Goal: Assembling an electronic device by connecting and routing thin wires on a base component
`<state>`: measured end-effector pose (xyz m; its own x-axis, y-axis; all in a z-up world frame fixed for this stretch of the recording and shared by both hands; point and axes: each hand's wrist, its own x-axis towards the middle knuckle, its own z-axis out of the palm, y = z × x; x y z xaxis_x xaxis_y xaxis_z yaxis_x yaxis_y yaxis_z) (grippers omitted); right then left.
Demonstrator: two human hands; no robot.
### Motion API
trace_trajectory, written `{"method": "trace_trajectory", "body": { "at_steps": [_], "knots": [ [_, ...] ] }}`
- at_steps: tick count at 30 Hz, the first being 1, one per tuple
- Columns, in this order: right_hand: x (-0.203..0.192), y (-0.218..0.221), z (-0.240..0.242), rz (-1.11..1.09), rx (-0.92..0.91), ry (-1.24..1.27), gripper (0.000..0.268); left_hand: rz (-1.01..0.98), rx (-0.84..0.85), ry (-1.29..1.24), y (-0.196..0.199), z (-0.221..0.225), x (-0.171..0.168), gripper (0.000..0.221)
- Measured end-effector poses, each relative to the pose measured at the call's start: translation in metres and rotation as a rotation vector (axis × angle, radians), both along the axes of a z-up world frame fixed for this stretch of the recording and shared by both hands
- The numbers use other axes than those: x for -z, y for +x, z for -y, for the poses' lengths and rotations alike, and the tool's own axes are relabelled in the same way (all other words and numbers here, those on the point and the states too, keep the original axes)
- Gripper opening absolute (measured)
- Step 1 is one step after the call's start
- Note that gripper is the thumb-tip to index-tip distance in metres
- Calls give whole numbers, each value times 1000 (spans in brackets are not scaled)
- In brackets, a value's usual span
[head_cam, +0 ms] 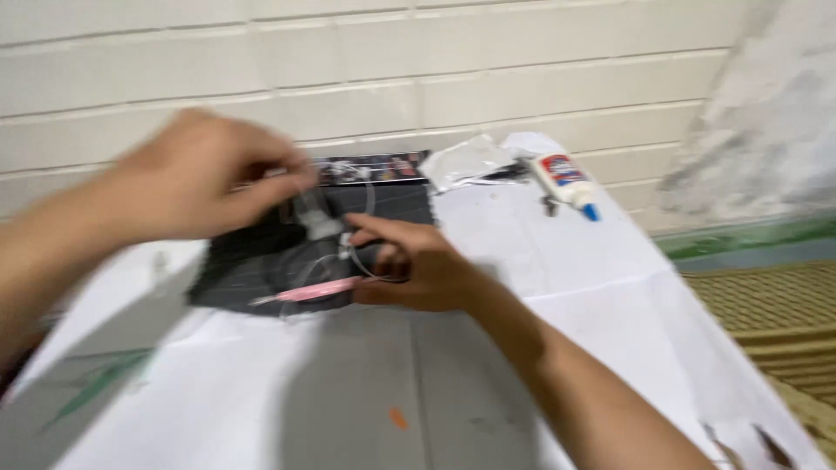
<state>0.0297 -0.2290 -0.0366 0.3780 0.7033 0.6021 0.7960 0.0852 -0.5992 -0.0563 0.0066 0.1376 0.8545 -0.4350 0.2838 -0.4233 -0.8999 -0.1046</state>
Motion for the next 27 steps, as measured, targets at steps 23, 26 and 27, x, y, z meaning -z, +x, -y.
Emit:
{"method": "trace_trajectory", "body": {
  "at_steps": [23,26,27],
  "knots": [
    [19,28,7,-763,-379,166,62,35,202,-573,7,27,51,11],
    [22,31,8,-694,-251,144,37,19,217,-570,11,26,55,11],
    [19,29,10,-688,-144,148,28,12,217,-575,12,26,56,11]
  ]
}}
